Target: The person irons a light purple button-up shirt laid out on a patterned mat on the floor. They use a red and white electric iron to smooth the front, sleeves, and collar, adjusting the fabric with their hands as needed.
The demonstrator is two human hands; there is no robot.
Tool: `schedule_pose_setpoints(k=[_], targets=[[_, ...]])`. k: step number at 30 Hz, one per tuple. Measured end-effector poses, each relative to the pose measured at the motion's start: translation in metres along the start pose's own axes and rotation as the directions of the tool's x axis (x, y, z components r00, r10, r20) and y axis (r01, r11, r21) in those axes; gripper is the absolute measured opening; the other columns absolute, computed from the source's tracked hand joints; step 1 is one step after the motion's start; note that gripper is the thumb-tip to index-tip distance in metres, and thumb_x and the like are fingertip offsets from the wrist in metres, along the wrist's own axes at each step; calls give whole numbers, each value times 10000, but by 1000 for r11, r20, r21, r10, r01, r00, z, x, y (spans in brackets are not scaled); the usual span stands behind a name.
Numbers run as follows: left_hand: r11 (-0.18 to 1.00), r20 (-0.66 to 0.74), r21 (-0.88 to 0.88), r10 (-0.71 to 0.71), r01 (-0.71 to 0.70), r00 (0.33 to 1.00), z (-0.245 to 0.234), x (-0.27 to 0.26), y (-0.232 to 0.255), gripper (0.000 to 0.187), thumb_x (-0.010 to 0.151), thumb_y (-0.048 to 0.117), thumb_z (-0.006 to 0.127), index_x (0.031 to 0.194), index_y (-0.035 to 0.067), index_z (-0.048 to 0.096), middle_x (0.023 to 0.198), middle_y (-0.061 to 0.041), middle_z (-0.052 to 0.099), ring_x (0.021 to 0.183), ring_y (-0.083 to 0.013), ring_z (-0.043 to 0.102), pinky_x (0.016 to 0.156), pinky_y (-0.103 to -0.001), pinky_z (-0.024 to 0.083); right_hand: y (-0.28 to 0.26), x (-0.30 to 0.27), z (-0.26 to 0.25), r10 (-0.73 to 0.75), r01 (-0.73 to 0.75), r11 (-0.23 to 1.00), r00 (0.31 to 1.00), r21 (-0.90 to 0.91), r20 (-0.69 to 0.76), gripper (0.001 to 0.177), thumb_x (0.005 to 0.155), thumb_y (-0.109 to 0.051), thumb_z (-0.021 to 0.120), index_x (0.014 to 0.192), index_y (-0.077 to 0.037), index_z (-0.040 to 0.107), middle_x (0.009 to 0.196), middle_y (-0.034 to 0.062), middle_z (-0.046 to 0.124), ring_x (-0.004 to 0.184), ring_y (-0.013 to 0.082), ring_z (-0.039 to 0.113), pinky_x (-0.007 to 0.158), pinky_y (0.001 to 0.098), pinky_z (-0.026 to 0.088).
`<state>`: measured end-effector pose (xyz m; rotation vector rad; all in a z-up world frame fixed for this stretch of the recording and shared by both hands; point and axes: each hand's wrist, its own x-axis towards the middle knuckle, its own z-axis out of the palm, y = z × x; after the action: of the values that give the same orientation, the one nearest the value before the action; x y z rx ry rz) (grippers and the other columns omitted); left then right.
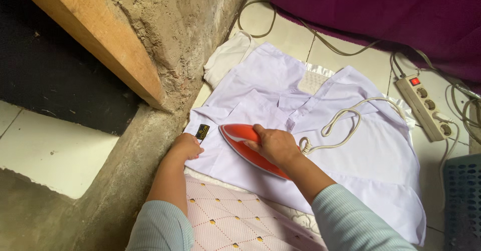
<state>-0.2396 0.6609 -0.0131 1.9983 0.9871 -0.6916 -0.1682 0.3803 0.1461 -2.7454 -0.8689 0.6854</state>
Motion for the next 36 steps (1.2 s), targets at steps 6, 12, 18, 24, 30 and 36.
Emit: schedule_pose_setpoints(k=[6,12,18,24,30,36], targets=[[999,29,-32,20,-19,999,3,8,-7,138,845,75,807,858,-22,711,780,-133,755,641,-187,717,583,-304,599,23,-48,6,12,-15,999,997,-34,-70,537,918,-602,570,1273,-199,601,820,110,746,796,314,732,721,449,573],[997,58,69,37,-41,998,1,5,0,142,858,110,805,836,-3,720,762,-117,762,642,-176,726,602,-299,591,20,-30,9,111,-116,992,989,-47,-94,539,928,-585,572,1298,-193,589,828,122,748,793,325,732,710,448,578],[994,44,113,6,-11,999,0,-4,2,170,862,132,814,799,3,725,742,-113,764,639,-173,730,627,-293,577,16,14,8,160,-164,986,975,-9,-153,556,938,-596,567,1273,-152,585,906,116,752,849,324,733,729,446,579],[1000,4,-11,5,-5,1000,8,8,-5,154,853,71,813,881,-30,702,775,-144,755,650,-190,733,570,-307,587,15,27,7,213,-209,977,973,47,-90,550,976,-605,548,1230,-119,588,948,136,752,913,333,729,800,456,562],[998,15,-61,-1,2,1000,9,16,-7,127,853,40,797,874,-48,708,777,-158,756,653,-205,735,549,-312,600,21,-23,15,247,-246,966,969,78,-9,565,942,-601,539,1303,-166,540,974,110,751,910,300,734,762,449,573],[1000,43,15,14,-15,999,8,16,-3,147,855,68,803,842,-49,715,767,-156,759,650,-201,730,552,-306,587,19,-11,15,270,-266,962,958,53,-99,537,954,-609,540,1235,-153,583,995,104,761,931,301,733,781,440,569]])
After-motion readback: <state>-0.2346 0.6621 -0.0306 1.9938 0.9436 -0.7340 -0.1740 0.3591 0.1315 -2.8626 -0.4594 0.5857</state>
